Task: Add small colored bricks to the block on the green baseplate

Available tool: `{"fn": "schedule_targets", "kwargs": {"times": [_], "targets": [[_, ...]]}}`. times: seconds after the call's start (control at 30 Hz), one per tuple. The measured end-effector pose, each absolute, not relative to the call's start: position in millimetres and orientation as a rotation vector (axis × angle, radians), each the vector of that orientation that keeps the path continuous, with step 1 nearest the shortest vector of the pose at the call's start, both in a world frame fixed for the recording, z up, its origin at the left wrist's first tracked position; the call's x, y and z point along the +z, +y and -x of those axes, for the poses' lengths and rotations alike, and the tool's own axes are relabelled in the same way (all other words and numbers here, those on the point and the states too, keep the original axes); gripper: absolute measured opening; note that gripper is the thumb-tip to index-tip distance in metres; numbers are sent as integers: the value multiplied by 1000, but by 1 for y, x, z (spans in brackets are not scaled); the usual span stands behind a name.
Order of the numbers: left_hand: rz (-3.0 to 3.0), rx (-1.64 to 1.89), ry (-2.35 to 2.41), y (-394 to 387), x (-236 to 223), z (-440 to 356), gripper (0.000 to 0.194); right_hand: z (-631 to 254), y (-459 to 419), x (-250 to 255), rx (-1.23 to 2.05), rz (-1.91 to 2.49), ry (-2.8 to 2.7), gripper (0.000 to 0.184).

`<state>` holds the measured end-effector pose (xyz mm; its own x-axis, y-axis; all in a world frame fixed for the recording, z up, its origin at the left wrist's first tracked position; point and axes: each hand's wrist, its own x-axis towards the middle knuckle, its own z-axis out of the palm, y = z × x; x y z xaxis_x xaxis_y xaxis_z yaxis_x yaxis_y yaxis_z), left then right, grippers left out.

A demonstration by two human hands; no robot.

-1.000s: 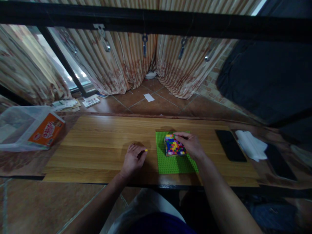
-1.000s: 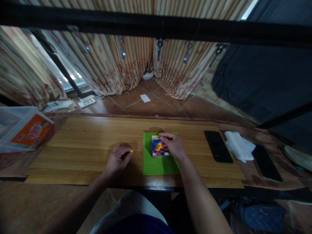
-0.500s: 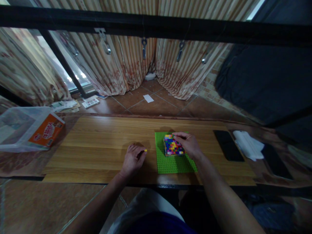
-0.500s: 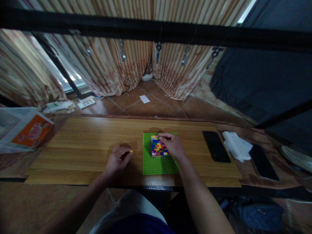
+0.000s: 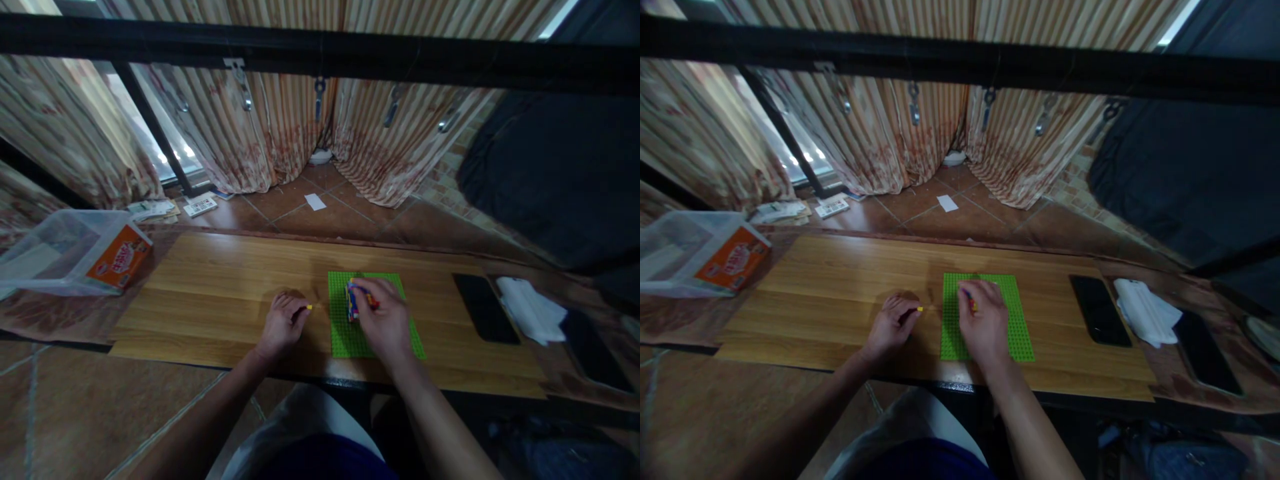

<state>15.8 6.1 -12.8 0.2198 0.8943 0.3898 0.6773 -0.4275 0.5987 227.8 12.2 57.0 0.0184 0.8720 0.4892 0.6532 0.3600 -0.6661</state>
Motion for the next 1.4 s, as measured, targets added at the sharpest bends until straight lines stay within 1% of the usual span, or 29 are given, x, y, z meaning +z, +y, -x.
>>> {"fn": "schedule_targets", "kwargs": {"times": [0.13, 0.33, 0.53, 0.77, 1.1, 1.23, 1.4], "targets": [[-2214, 980, 1480, 6, -12, -15, 11, -185, -8, 56, 465, 1189, -1978, 24], [-2239, 946, 1449, 6, -14, -14, 17, -162, -8, 26, 520, 1329, -2093, 25], [-2209, 984, 1419, 6, -11, -15, 12, -164, -4, 18, 571, 1405, -1997, 24], [-2194, 1034, 1411, 5, -9, -16, 12, -164, -4, 20, 732, 1435, -1866, 23], [-2183, 1056, 1370, 5, -8, -15, 16, -166, -6, 18, 825, 1408, -1778, 24], [-2201, 1078, 1333, 6, -9, -14, 12, -166, -6, 16, 864, 1424, -1702, 18], [-2206, 1119, 1286, 7, -9, -15, 8, -166, -6, 15, 983, 1442, -1566, 17]]}}
